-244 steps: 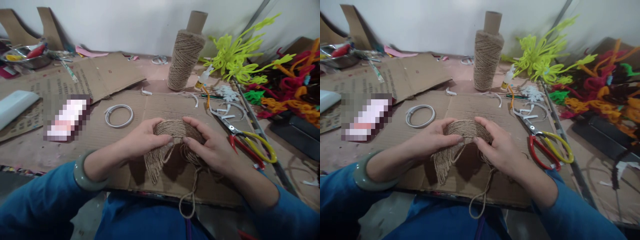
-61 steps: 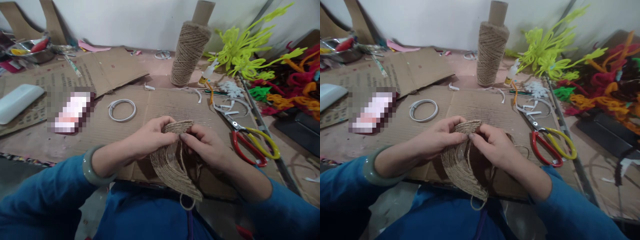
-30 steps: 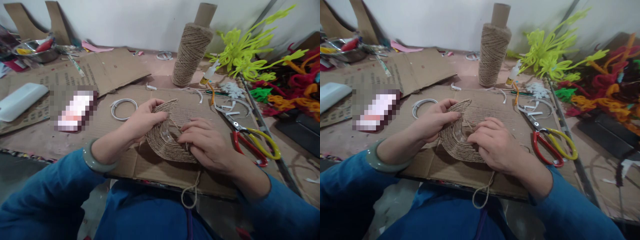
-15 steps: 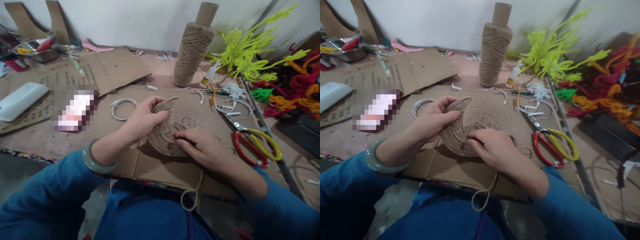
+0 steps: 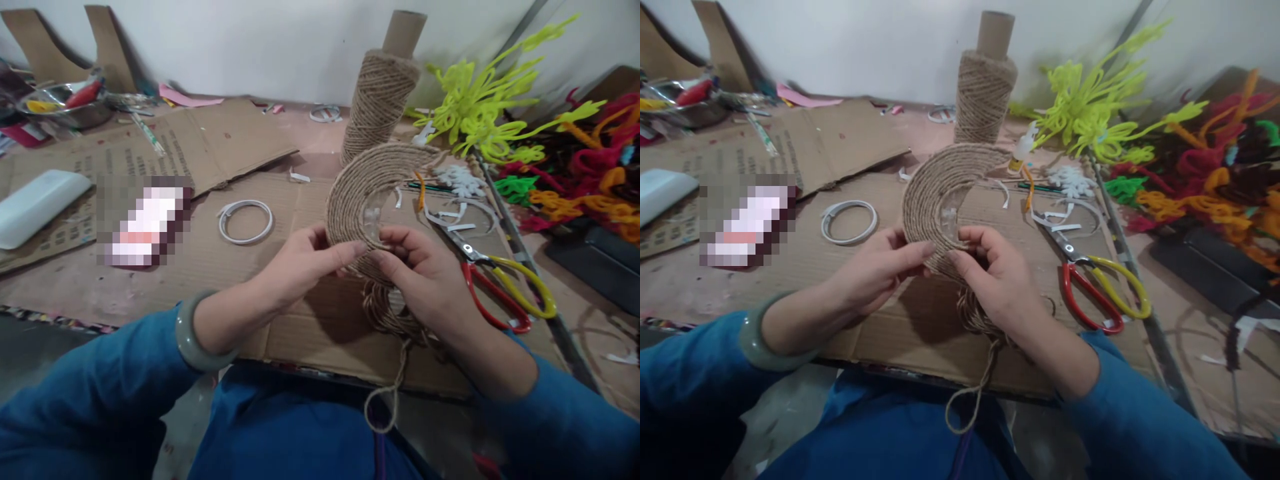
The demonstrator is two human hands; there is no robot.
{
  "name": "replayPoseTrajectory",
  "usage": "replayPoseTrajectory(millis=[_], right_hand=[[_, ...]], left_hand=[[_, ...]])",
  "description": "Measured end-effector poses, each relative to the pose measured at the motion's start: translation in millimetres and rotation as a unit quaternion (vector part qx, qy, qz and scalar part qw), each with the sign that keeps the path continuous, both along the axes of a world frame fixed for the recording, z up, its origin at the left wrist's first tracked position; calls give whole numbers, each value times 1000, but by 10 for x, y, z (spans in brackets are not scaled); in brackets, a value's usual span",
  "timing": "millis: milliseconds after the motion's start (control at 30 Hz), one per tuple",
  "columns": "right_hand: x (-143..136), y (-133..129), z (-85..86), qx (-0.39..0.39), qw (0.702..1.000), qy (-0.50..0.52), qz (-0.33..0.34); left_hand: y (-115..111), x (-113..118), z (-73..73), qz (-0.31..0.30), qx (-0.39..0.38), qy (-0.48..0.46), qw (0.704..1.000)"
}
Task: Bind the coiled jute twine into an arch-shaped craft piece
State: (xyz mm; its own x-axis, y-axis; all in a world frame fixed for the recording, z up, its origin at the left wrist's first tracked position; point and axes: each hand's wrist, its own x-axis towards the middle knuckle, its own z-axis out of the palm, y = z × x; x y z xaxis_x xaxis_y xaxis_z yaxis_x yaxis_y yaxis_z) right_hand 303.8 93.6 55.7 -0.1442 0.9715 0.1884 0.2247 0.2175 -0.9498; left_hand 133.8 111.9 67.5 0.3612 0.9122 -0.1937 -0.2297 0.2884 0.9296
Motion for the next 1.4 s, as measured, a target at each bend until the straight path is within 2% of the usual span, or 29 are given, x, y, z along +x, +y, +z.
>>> replayPoseTrajectory(millis=[133,267,467,667,867,967,1167,1333,1400], right_hand=[[2,-29,-22,58,994,-92,-3],[91,-24,15,147,966,-210,10],[158,-9,64,268,928,-256,30],[154,-21,80,272,927,-252,55],[153,-45,95,268,929,-251,39],[149,-56,102,306,915,-261,45],[167,-63,90,384,867,-314,38],[169,-74,63,395,854,-333,63],[167,-72,56,382,858,-337,72]], left_hand=[[-32,48,-55,-1,-18,-30,999],[-7,20,-41,11,-31,-13,999],[-8,4,5,5,-49,-48,998],[-24,22,38,1,-55,-56,997],[-37,8,54,-3,-50,-23,998],[-40,0,51,0,-59,5,998],[-55,-3,65,14,-75,-43,996],[-55,-21,70,13,-63,-74,995],[-44,-24,59,19,-59,-67,996]])
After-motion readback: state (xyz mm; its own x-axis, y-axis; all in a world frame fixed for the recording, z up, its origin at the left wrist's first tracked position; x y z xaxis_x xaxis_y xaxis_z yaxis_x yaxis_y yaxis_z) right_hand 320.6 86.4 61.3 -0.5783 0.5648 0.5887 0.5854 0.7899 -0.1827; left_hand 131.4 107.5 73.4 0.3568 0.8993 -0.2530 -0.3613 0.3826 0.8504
